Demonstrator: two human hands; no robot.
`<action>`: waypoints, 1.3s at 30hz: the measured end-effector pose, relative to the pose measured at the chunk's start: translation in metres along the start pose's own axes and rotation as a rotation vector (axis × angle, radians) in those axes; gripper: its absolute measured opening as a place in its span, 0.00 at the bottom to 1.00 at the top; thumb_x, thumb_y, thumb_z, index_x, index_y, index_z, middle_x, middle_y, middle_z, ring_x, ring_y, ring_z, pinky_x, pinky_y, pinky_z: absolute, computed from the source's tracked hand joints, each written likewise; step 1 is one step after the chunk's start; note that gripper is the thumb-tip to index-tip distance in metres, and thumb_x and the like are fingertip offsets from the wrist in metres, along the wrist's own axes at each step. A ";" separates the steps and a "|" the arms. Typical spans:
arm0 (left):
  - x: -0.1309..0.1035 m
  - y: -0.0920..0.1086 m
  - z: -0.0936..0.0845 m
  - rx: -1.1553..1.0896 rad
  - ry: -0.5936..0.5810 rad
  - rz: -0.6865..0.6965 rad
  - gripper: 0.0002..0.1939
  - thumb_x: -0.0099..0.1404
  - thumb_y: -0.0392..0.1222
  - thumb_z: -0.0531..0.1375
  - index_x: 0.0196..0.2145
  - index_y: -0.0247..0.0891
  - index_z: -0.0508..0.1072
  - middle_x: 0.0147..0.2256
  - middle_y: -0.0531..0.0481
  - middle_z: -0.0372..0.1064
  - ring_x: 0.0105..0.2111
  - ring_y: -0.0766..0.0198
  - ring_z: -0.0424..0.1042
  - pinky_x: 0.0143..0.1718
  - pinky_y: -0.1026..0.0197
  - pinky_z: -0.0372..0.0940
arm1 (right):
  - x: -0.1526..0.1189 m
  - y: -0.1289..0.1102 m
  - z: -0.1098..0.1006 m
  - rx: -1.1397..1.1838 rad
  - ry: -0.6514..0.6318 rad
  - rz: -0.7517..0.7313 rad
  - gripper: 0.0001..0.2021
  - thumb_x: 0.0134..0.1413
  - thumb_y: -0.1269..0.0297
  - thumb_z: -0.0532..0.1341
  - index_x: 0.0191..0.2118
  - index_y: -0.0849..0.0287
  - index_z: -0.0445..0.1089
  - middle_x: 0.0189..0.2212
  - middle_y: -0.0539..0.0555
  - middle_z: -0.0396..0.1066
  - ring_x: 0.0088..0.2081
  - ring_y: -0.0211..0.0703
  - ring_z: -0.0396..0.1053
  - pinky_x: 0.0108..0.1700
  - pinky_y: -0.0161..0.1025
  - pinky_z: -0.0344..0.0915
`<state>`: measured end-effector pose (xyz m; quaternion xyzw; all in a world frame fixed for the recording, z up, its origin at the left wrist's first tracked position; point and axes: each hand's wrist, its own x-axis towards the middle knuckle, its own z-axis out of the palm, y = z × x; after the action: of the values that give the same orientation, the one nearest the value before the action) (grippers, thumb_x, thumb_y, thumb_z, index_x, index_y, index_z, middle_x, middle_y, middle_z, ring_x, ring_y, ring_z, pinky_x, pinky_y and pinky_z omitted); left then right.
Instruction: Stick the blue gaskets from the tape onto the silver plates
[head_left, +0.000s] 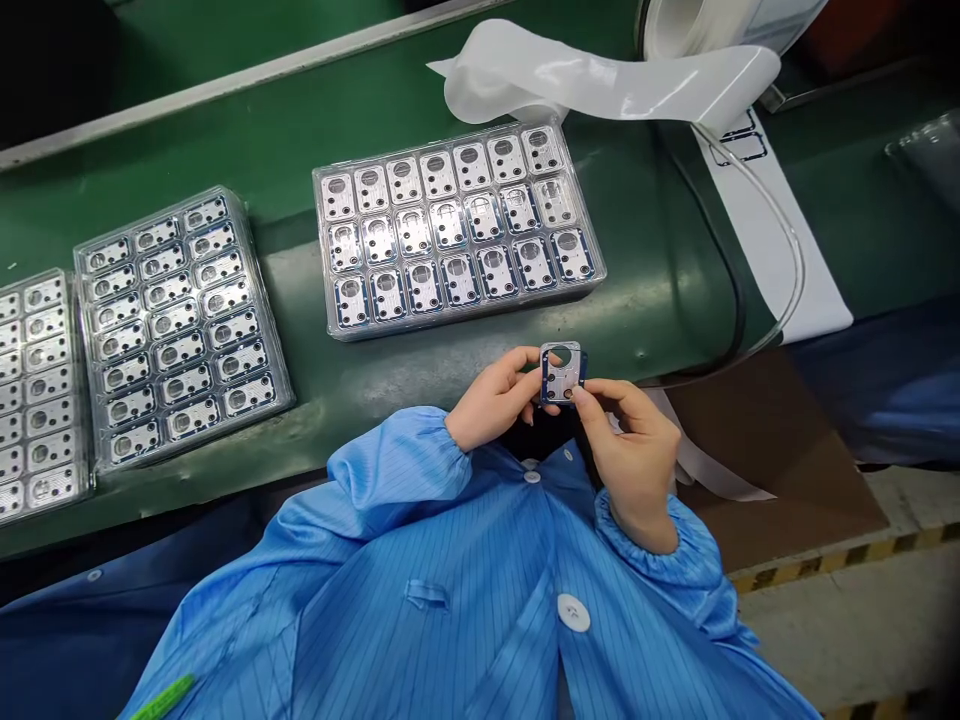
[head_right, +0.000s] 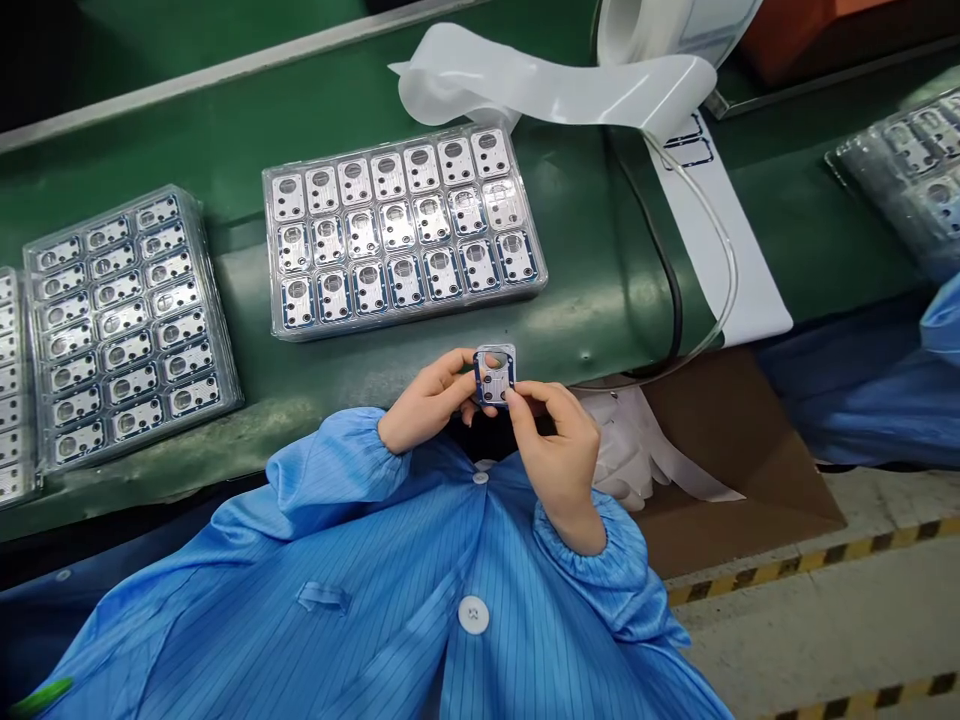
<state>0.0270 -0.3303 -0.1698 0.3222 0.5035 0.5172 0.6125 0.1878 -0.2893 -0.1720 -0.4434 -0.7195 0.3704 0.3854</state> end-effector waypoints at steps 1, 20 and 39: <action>0.000 0.000 0.000 0.002 0.000 0.004 0.17 0.69 0.48 0.58 0.50 0.35 0.67 0.34 0.49 0.73 0.29 0.69 0.75 0.23 0.71 0.64 | 0.000 0.000 0.000 -0.005 0.000 -0.011 0.05 0.59 0.63 0.65 0.36 0.57 0.76 0.32 0.51 0.76 0.34 0.41 0.73 0.37 0.39 0.70; -0.001 0.001 -0.001 0.054 0.022 0.000 0.15 0.71 0.45 0.56 0.51 0.35 0.68 0.30 0.50 0.72 0.27 0.69 0.74 0.22 0.70 0.63 | 0.002 -0.006 0.000 -0.179 0.054 -0.201 0.05 0.61 0.64 0.62 0.35 0.56 0.74 0.30 0.51 0.76 0.31 0.41 0.73 0.36 0.41 0.71; -0.002 0.001 0.000 0.044 0.024 0.011 0.16 0.71 0.46 0.56 0.51 0.34 0.68 0.28 0.51 0.72 0.25 0.70 0.71 0.23 0.70 0.63 | 0.000 -0.001 0.006 -0.255 0.127 -0.437 0.04 0.58 0.72 0.64 0.38 0.56 0.74 0.30 0.51 0.78 0.31 0.42 0.76 0.36 0.39 0.73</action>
<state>0.0267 -0.3322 -0.1685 0.3325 0.5202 0.5132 0.5962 0.1826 -0.2911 -0.1735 -0.3449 -0.8134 0.1562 0.4416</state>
